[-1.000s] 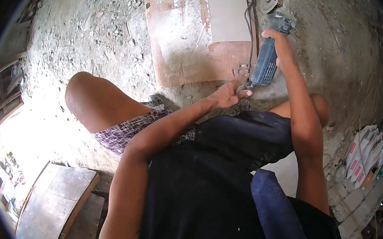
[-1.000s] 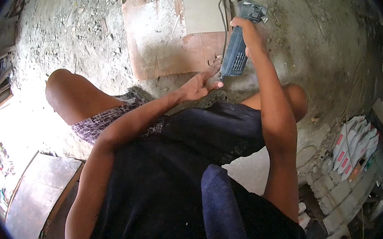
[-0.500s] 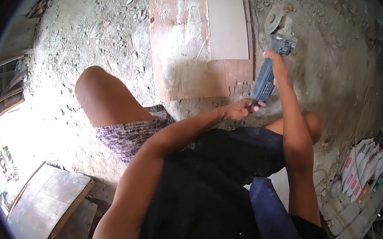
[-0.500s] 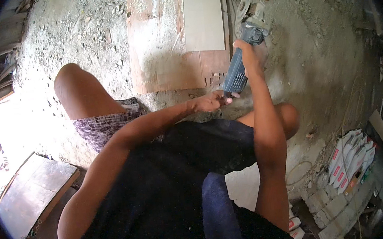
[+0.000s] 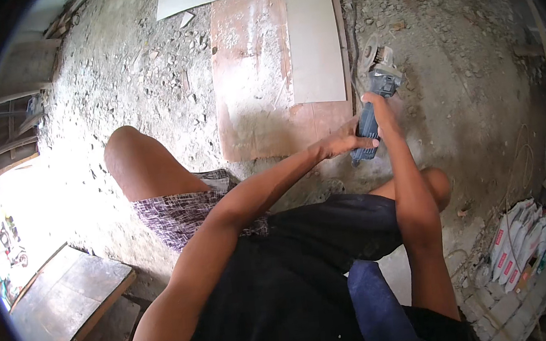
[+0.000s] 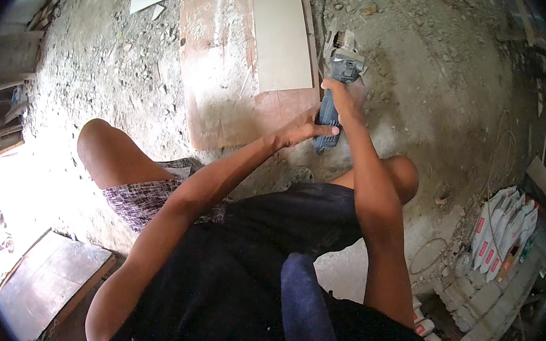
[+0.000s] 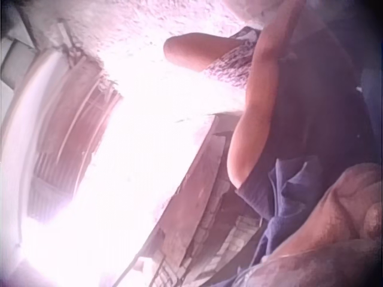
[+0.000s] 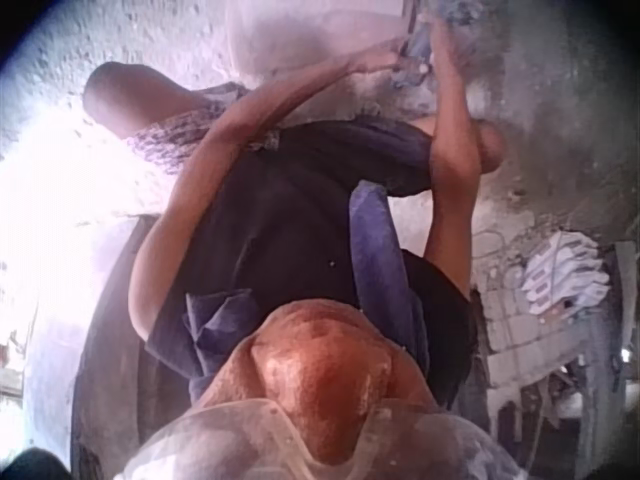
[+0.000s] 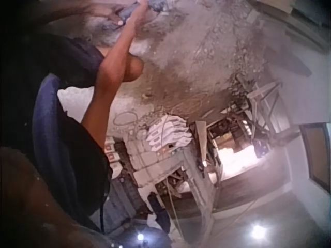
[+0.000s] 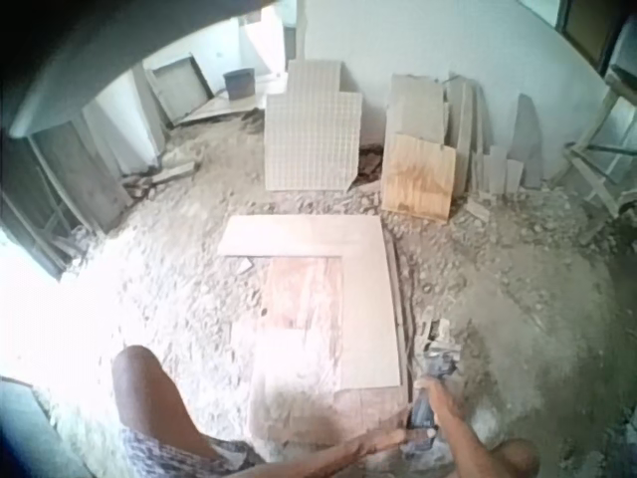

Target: Use an angle grinder to cut a ceramic floor tile.

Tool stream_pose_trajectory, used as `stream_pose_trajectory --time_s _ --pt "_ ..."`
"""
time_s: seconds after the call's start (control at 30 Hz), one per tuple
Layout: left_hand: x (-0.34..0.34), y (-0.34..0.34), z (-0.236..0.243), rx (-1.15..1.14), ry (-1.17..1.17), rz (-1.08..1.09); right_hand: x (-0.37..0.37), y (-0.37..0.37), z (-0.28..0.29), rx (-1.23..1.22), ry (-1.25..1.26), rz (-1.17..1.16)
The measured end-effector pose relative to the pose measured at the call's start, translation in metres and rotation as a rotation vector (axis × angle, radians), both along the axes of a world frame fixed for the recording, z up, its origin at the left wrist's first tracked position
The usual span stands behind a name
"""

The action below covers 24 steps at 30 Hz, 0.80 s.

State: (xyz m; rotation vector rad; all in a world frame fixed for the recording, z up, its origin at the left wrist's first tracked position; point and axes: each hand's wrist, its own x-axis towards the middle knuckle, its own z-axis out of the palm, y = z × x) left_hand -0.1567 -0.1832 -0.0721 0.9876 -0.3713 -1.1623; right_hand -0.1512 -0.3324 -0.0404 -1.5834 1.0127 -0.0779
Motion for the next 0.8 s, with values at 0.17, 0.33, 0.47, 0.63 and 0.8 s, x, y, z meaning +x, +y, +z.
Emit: stream_pose_trajectory --time_s 0.17,0.33,0.47,0.63,0.8 --pt "0.008 -0.007 0.004 0.026 0.001 0.02 0.005 0.002 0.0 -0.036 -0.124 0.02" --pt "-0.002 -0.006 0.018 -0.035 0.008 0.166 0.008 -0.008 -0.021 0.127 -0.023 -0.068" --pt "-0.007 0.004 0.013 -0.013 -0.008 0.17 0.005 -0.002 -0.036 0.077 -0.028 -0.001" --pt "-0.014 0.007 0.01 0.159 -0.033 0.201 0.003 0.006 -0.03 0.082 0.042 0.005" --pt "-0.012 0.01 0.006 0.197 -0.069 0.234 0.007 0.024 -0.01 0.102 0.02 0.01"
